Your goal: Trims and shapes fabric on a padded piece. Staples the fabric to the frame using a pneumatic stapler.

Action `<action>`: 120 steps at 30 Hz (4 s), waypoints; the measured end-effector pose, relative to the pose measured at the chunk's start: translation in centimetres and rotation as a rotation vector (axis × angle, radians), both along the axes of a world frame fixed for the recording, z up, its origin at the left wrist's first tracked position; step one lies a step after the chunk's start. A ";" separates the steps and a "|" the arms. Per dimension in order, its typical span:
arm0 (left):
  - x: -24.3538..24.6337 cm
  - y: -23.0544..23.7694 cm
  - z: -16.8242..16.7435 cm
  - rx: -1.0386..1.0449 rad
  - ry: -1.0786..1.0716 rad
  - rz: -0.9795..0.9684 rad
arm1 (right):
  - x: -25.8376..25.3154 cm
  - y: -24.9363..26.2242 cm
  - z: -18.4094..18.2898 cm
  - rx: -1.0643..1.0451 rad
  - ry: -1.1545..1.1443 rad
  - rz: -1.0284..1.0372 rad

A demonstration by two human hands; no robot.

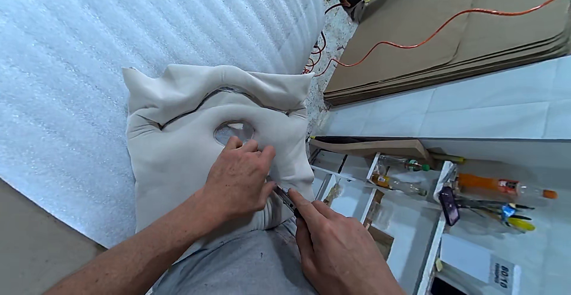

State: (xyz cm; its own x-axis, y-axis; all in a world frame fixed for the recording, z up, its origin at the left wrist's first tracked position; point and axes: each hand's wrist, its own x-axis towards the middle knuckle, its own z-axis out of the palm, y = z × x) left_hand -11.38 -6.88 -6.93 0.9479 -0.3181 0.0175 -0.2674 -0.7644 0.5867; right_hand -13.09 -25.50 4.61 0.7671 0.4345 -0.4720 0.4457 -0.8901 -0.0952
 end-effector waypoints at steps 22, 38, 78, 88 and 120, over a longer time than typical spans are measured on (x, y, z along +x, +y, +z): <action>0.4 1.7 -0.7 -0.255 0.120 -0.057 | 1.1 1.1 0.4 0.003 0.210 -0.092; 0.8 1.7 -0.8 -0.276 0.132 -0.039 | 1.3 1.1 0.4 -0.012 0.349 -0.188; 4.8 4.3 -1.3 -0.211 -0.033 -0.438 | -3.0 -2.7 0.1 0.409 -0.023 -0.052; 4.7 4.5 -1.6 -0.252 0.004 -0.384 | -2.2 -0.7 -1.8 0.329 -0.181 0.069; 5.1 4.7 -1.9 -0.293 0.019 -0.373 | 1.3 2.2 -0.5 0.072 -0.076 0.322</action>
State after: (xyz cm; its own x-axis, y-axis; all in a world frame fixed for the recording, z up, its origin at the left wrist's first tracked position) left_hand -6.30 -2.17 -8.88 0.7706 -0.6215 0.1412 -0.4794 -0.4193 0.7709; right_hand -11.80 -23.27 4.10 0.6166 0.6906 -0.3780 0.7113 -0.6945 -0.1085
